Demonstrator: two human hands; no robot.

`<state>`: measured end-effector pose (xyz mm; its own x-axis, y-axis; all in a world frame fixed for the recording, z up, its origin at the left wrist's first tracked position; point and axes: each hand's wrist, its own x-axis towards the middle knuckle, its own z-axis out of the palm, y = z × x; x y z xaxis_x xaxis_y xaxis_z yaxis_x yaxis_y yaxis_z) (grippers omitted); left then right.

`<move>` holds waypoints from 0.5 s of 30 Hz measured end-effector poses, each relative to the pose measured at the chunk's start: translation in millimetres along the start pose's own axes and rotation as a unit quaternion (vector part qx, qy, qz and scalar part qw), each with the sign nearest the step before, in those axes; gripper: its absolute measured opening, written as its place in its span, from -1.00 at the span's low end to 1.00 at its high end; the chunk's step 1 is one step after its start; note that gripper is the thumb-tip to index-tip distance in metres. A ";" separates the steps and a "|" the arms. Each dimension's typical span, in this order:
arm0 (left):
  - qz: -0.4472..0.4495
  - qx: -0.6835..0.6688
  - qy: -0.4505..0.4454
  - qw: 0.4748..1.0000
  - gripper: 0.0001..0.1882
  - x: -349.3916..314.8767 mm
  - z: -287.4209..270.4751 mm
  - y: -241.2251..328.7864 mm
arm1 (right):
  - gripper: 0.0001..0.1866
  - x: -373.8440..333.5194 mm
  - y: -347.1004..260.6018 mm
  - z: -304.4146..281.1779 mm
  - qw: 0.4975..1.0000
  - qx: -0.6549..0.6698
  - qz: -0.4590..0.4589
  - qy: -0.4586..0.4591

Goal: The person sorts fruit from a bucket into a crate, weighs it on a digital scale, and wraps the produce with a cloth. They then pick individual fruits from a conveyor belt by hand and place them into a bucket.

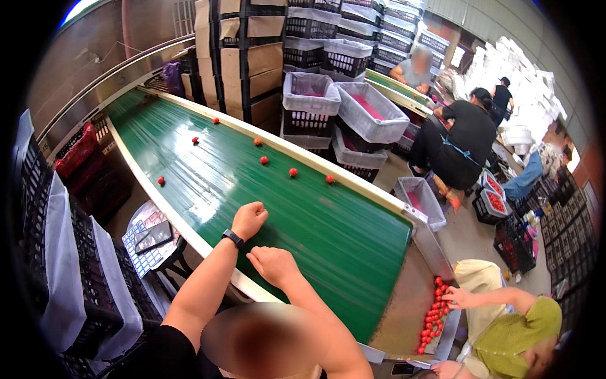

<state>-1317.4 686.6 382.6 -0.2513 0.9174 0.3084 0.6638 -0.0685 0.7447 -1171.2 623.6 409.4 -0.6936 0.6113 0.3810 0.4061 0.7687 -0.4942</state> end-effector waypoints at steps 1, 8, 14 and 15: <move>0.007 -0.010 0.009 1.000 -0.80 -0.3 0.7 -2.5 | -0.82 0.8 0.3 1.6 1.000 0.001 -0.004 -0.002; 0.015 -0.037 0.011 0.999 -0.77 -0.2 0.4 0.5 | -0.81 1.8 -0.3 2.1 1.000 0.007 0.007 -0.019; 0.018 -0.036 0.000 0.999 -0.75 1.4 3.2 -2.7 | -0.76 0.9 0.9 3.7 0.999 -0.009 0.019 -0.037; 0.018 -0.033 -0.004 0.999 -0.75 1.9 3.2 -3.8 | -0.75 1.4 0.7 3.5 0.999 -0.016 0.023 -0.046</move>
<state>-1318.2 689.9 378.5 -0.2225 0.9172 0.3305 0.6237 -0.1266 0.7713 -1173.9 624.3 406.9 -0.7248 0.6279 0.2834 0.4572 0.7462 -0.4839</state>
